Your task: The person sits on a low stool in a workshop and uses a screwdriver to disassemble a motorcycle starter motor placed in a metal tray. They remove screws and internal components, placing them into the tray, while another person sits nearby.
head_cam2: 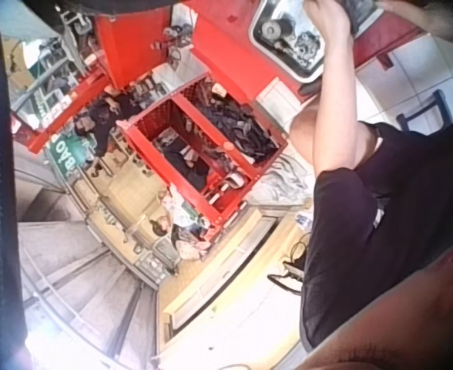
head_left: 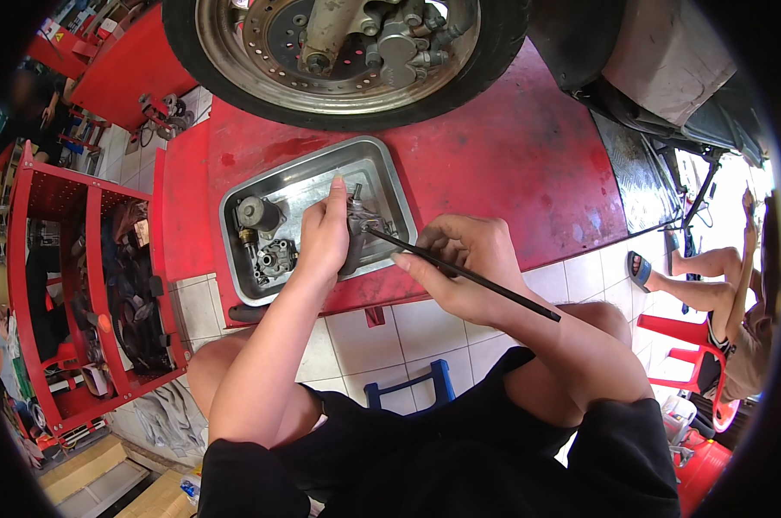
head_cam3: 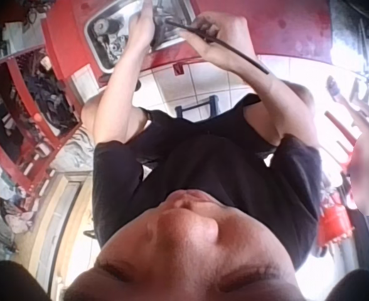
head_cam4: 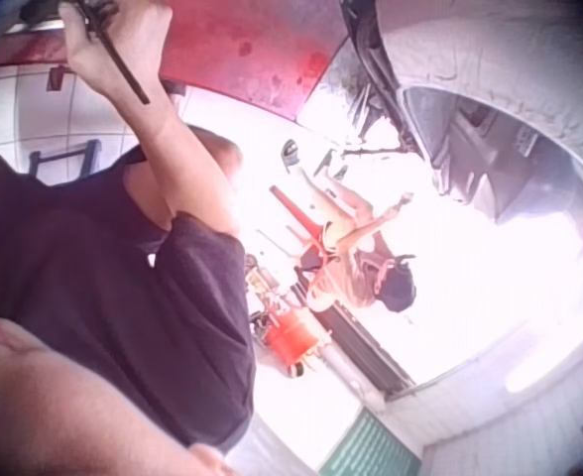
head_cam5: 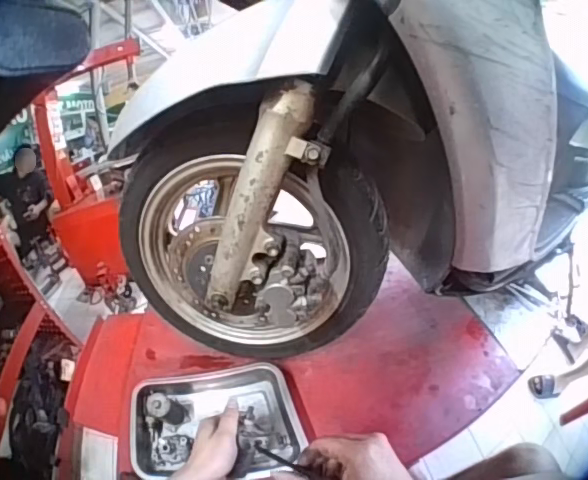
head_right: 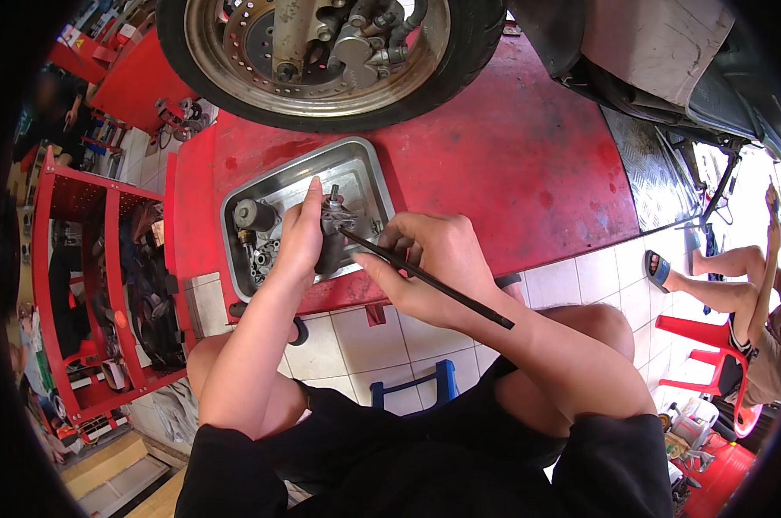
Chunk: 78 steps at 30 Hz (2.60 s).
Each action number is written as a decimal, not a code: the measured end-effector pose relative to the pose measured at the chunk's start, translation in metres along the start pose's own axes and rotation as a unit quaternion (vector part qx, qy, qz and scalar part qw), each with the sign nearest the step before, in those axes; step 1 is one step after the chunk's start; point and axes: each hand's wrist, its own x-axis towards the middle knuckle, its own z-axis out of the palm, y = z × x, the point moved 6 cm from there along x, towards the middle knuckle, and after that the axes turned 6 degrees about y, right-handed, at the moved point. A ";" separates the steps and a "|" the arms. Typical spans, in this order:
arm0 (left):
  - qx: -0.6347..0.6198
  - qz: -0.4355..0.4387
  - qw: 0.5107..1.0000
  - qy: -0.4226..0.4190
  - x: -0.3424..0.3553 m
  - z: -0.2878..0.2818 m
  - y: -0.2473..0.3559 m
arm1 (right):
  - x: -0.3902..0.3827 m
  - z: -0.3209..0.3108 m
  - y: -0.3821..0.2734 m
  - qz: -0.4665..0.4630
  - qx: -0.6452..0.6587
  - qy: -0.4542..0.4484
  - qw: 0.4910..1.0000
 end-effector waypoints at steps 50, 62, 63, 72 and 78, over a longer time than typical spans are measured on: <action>0.138 0.124 0.980 0.073 0.017 -0.004 -0.006 | -0.001 -0.001 0.000 0.007 -0.010 -0.027 1.000; 0.106 0.113 0.986 0.064 0.009 -0.008 0.003 | 0.003 0.001 0.011 -0.027 -0.027 -0.028 0.999; 0.110 0.117 0.985 0.066 0.008 -0.010 0.003 | 0.003 0.001 0.011 -0.016 -0.036 -0.036 0.999; 0.063 0.113 0.989 0.076 -0.012 -0.026 0.017 | 0.002 0.008 0.027 0.000 -0.059 -0.082 0.995; 0.031 0.116 0.990 0.070 -0.021 -0.039 0.018 | 0.002 0.016 0.037 -0.004 -0.084 -0.107 0.991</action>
